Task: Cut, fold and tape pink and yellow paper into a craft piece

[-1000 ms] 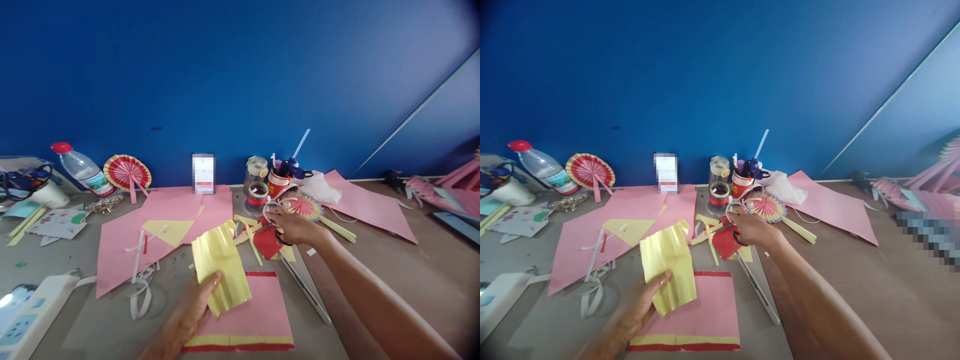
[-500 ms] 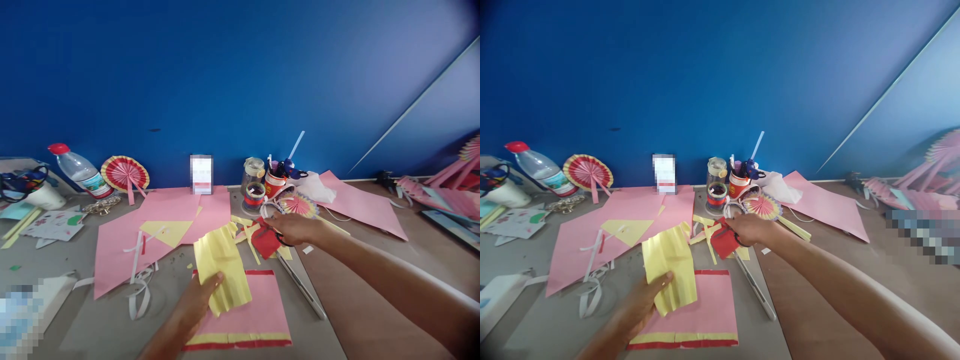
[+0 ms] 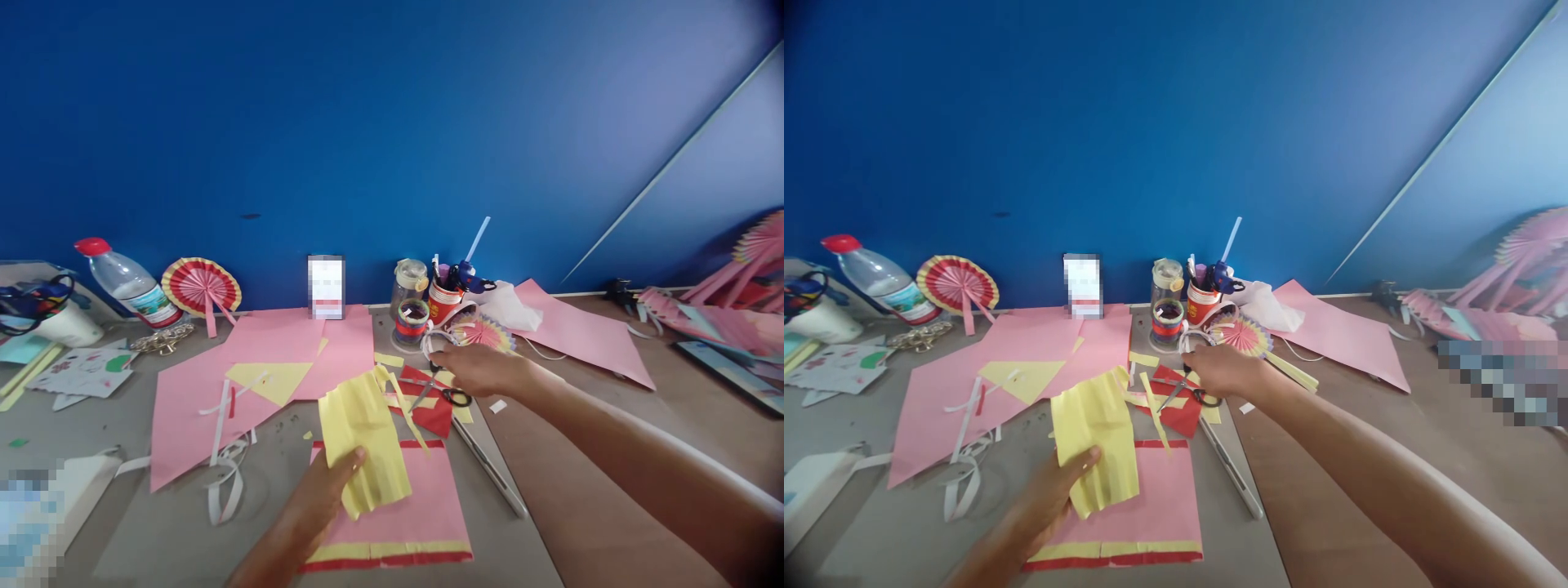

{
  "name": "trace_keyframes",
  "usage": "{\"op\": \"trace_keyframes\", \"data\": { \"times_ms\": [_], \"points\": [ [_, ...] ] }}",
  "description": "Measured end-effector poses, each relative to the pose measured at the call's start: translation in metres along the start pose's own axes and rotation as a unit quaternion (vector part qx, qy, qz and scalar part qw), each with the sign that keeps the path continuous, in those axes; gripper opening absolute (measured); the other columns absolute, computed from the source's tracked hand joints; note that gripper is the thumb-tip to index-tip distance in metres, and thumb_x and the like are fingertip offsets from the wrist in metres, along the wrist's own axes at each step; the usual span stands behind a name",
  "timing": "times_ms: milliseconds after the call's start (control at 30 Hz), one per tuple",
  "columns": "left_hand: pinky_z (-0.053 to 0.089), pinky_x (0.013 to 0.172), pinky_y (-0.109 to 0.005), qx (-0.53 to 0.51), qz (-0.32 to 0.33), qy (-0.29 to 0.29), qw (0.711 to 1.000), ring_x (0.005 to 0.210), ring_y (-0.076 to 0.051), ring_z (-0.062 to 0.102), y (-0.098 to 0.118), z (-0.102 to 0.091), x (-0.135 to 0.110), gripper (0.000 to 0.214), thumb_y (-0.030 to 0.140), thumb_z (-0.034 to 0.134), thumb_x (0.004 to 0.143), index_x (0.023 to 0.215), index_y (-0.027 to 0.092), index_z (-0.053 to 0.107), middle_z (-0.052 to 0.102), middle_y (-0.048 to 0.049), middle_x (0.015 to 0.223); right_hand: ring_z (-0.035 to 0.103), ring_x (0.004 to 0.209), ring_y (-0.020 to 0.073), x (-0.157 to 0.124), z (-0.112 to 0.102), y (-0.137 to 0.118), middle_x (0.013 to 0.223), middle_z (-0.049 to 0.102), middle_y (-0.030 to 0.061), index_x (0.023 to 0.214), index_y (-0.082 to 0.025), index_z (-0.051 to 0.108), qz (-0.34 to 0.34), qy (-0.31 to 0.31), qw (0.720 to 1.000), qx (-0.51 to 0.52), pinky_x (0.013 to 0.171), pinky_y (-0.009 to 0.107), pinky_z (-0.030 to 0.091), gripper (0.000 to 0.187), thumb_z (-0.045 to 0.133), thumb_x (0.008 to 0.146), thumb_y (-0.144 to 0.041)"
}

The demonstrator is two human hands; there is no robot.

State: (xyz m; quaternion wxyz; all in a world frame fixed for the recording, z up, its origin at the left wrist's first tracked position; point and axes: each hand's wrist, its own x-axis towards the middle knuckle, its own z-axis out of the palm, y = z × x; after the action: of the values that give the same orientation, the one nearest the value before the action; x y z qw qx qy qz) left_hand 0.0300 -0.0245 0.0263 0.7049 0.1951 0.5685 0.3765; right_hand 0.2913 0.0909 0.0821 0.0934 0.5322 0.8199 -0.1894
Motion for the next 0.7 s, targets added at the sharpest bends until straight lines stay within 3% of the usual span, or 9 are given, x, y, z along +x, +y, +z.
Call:
{"op": "trace_keyframes", "data": {
  "times_ms": [67,133,233,267,367,467,533,600,700],
  "points": [
    [0.057,0.08,-0.038,0.011,0.013,-0.024,1.0,0.102,-0.034,0.067,-0.002,0.0,0.001,0.043,0.039,0.08,0.064,0.099,0.017,0.068,0.075,-0.0107,0.099,0.061,0.101,0.0264,-0.005,-0.004,-0.021,0.12,0.063,0.0135,0.126,-0.019,0.059,-0.066,0.05,0.995,0.06,0.08,0.033,0.046,0.042,0.055,0.084,-0.026],
    [0.057,0.078,-0.039,0.022,0.023,-0.044,0.999,0.101,-0.034,0.068,-0.004,-0.001,0.002,0.055,0.047,0.08,0.063,0.106,0.016,0.066,0.074,-0.0115,0.102,0.062,0.093,0.0213,-0.006,-0.005,-0.044,0.116,0.065,0.0102,0.124,-0.019,0.059,-0.127,0.095,0.977,0.14,0.077,0.028,0.046,0.042,0.057,0.086,-0.038],
    [0.057,0.077,-0.038,0.034,0.021,-0.05,0.998,0.098,-0.033,0.068,-0.006,-0.003,0.004,0.059,0.048,0.08,0.061,0.107,0.015,0.065,0.074,-0.0125,0.103,0.061,0.075,0.0149,0.0,-0.005,-0.068,0.09,0.07,0.0047,0.095,-0.017,0.068,-0.137,0.139,0.968,0.159,0.066,0.022,0.042,0.017,0.055,0.086,-0.022],
    [0.056,0.077,-0.038,0.035,0.02,-0.05,0.998,0.098,-0.032,0.069,-0.007,-0.004,0.004,0.058,0.047,0.081,0.06,0.105,0.015,0.066,0.074,-0.0125,0.101,0.06,0.071,0.0135,0.003,-0.005,-0.07,0.083,0.069,0.0031,0.086,-0.017,0.069,-0.123,0.15,0.971,0.143,0.064,0.022,0.041,0.017,0.052,0.085,-0.016],
    [0.056,0.078,-0.037,0.031,0.018,-0.056,0.998,0.096,-0.032,0.069,-0.007,-0.006,0.003,0.054,0.046,0.082,0.059,0.1,0.015,0.067,0.075,-0.0119,0.098,0.062,0.077,0.0152,0.013,-0.009,-0.06,0.083,0.07,0.004,0.082,-0.017,0.068,-0.045,0.206,0.976,0.06,0.07,0.023,0.04,0.022,0.047,0.088,-0.014],
    [0.057,0.075,-0.036,0.038,0.019,-0.062,0.997,0.096,-0.032,0.069,-0.006,-0.006,0.002,0.054,0.048,0.082,0.058,0.098,0.015,0.067,0.075,-0.012,0.099,0.063,0.09,0.0261,0.018,-0.011,-0.039,0.097,0.068,0.0155,0.097,-0.012,0.067,0.048,0.259,0.965,0.01,0.079,0.033,0.041,0.026,0.049,0.091,-0.03],
    [0.057,0.072,-0.036,0.043,0.017,-0.07,0.996,0.095,-0.032,0.069,-0.005,-0.006,0.001,0.057,0.05,0.082,0.057,0.1,0.015,0.067,0.074,-0.0127,0.1,0.062,0.094,0.0327,0.018,-0.008,-0.03,0.107,0.064,0.0214,0.105,-0.009,0.064,0.085,0.265,0.96,0.006,0.08,0.038,0.042,0.04,0.057,0.085,-0.043],
    [0.057,0.073,-0.036,0.039,0.015,-0.08,0.996,0.094,-0.032,0.07,-0.005,-0.007,0.002,0.06,0.051,0.083,0.057,0.101,0.014,0.067,0.074,-0.0132,0.101,0.061,0.098,0.0339,0.015,-0.001,-0.028,0.11,0.063,0.0202,0.098,-0.011,0.067,0.077,0.261,0.961,0.042,0.083,0.041,0.042,0.04,0.061,0.082,-0.047],
    [0.056,0.078,-0.037,0.034,0.015,-0.09,0.995,0.093,-0.03,0.07,-0.006,-0.01,0.006,0.062,0.052,0.083,0.056,0.103,0.014,0.066,0.074,-0.0128,0.101,0.061,0.099,0.0259,0.012,0.011,-0.038,0.106,0.066,0.0137,0.089,-0.015,0.069,0.017,0.259,0.953,0.155,0.086,0.036,0.044,0.029,0.051,0.09,-0.037]
  ]
}}
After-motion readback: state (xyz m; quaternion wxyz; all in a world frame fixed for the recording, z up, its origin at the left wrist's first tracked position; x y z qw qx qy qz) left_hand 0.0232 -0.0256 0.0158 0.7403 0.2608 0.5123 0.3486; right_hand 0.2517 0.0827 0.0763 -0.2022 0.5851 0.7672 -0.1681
